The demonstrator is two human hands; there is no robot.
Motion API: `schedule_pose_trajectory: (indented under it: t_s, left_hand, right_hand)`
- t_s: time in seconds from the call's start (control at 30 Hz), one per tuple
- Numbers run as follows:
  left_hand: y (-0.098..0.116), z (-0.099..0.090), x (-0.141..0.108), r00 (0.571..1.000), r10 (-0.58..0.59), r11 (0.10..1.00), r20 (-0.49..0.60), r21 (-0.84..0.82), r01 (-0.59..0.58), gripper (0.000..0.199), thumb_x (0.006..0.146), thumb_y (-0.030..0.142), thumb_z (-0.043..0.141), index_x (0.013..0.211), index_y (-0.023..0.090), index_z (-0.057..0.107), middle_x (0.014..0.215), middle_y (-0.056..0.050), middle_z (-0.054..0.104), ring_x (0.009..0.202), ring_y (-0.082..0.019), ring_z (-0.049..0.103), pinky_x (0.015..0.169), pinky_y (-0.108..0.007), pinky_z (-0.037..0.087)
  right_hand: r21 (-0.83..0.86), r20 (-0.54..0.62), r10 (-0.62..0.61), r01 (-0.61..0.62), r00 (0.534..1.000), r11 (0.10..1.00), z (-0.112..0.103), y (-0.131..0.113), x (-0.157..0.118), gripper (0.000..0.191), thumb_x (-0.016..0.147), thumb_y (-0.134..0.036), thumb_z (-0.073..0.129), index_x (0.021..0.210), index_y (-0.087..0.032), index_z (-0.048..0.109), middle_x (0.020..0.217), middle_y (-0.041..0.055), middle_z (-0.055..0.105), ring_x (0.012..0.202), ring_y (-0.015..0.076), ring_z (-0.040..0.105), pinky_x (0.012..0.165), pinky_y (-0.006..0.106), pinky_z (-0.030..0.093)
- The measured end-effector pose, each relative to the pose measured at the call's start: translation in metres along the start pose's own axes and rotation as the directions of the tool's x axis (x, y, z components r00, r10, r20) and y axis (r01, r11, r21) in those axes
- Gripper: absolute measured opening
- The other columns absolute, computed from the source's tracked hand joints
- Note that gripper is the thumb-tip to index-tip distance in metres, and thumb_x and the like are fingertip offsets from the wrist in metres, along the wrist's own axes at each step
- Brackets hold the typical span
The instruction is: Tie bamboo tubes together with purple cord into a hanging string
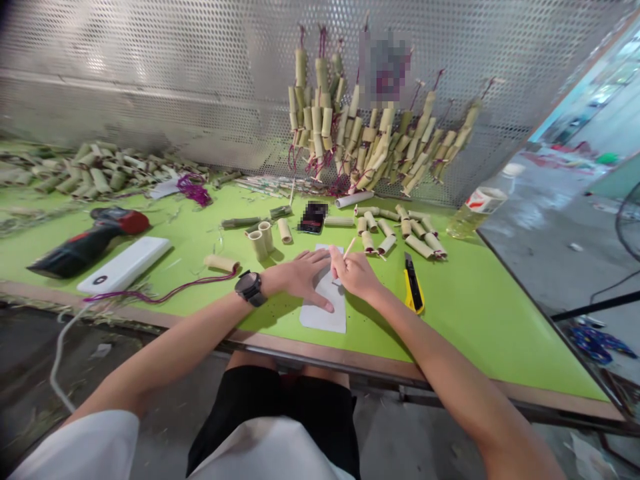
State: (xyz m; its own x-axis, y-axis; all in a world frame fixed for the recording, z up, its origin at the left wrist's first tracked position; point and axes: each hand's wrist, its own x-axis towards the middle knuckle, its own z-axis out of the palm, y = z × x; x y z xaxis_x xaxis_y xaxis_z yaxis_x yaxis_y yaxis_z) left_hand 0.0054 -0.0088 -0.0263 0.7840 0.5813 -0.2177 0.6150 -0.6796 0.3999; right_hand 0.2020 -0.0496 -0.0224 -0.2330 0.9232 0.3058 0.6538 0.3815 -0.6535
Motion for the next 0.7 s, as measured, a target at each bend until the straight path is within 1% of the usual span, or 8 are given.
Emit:
schedule_pose_trajectory:
  t_s: [0.07,0.13,0.23,0.33,0.47,0.6,0.63,0.7]
  left_hand:
    - [-0.001,0.001,0.000,1.000,-0.003,1.000,-0.004,0.000,0.003,0.144,0.061,0.101,0.059,0.172,0.023,0.011,0.180,-0.011,-0.001,0.166,-0.038,-0.001,0.134,-0.057,0.003]
    - [-0.002,0.002,0.001,1.000,0.003,1.000,-0.014,-0.003,-0.003,0.144,0.062,0.101,0.059,0.172,0.023,0.010,0.179,-0.011,0.000,0.165,-0.040,-0.001,0.134,-0.058,0.004]
    - [-0.005,0.004,0.002,0.999,0.037,0.999,-0.025,-0.003,-0.037,0.139,0.066,0.099,0.059,0.172,0.023,0.012,0.179,-0.013,0.005,0.166,-0.039,0.002,0.134,-0.057,0.003]
    - [-0.007,0.006,0.003,0.998,0.054,0.999,-0.030,0.000,-0.054,0.138,0.067,0.098,0.060,0.172,0.023,0.012,0.179,-0.014,0.007,0.166,-0.038,0.004,0.134,-0.056,0.004]
    - [-0.008,0.006,0.002,0.997,0.051,0.999,-0.050,0.010,-0.050,0.138,0.066,0.097,0.062,0.172,0.025,0.011,0.180,-0.012,0.004,0.166,-0.039,0.003,0.134,-0.057,0.005]
    - [-0.008,0.004,0.001,0.999,0.047,0.999,-0.022,0.016,-0.047,0.135,0.067,0.097,0.061,0.172,0.025,0.015,0.179,-0.013,0.008,0.165,-0.040,0.005,0.134,-0.057,0.005]
    - [-0.008,0.004,0.001,0.998,0.051,0.999,-0.020,0.015,-0.051,0.136,0.067,0.098,0.061,0.172,0.026,0.014,0.179,-0.012,0.007,0.165,-0.040,0.004,0.134,-0.057,0.005]
    - [-0.007,0.002,0.001,0.998,0.056,0.998,-0.026,0.014,-0.055,0.140,0.065,0.100,0.060,0.172,0.026,0.010,0.180,-0.012,0.003,0.165,-0.040,0.001,0.134,-0.058,0.004]
  right_hand:
    - [-0.031,-0.030,-0.052,0.051,0.998,0.998,0.006,0.001,0.000,0.083,0.106,-0.072,0.025,0.045,-0.025,0.055,0.047,0.0036,0.062,0.051,0.0162,0.064,0.076,0.031,0.055]
    - [-0.048,-0.030,-0.093,0.092,0.995,0.995,0.011,0.002,-0.001,0.082,0.108,-0.069,0.024,0.046,-0.025,0.055,0.046,0.0043,0.061,0.047,0.0160,0.061,0.067,0.031,0.053]
    - [-0.047,0.040,-0.166,0.168,0.985,0.985,0.016,0.004,-0.005,0.079,0.110,-0.062,0.025,0.048,-0.024,0.055,0.044,0.0046,0.058,0.042,0.0152,0.056,0.050,0.030,0.043]
    - [-0.079,0.057,-0.228,0.232,0.972,0.969,0.016,0.007,-0.004,0.074,0.110,-0.060,0.029,0.053,-0.023,0.058,0.046,0.0053,0.059,0.044,0.0153,0.055,0.046,0.029,0.036]
    - [-0.093,-0.019,-0.174,0.172,0.985,0.981,0.015,0.008,-0.001,0.077,0.109,-0.065,0.026,0.053,-0.023,0.056,0.042,0.0049,0.054,0.040,0.0144,0.051,0.042,0.029,0.031]
    - [0.060,0.110,-0.190,0.184,0.976,0.981,0.017,0.004,-0.001,0.076,0.109,-0.066,0.026,0.053,-0.024,0.055,0.042,0.0022,0.053,0.037,0.0134,0.050,0.039,0.029,0.032]
    - [0.066,0.105,-0.171,0.165,0.980,0.984,0.017,0.004,0.000,0.076,0.109,-0.067,0.025,0.052,-0.024,0.053,0.042,0.0016,0.052,0.037,0.0135,0.050,0.039,0.029,0.033]
    - [0.019,0.025,-0.152,0.151,0.988,0.988,0.016,0.006,0.002,0.078,0.108,-0.068,0.023,0.048,-0.025,0.048,0.042,0.0020,0.051,0.039,0.0134,0.051,0.042,0.029,0.037]
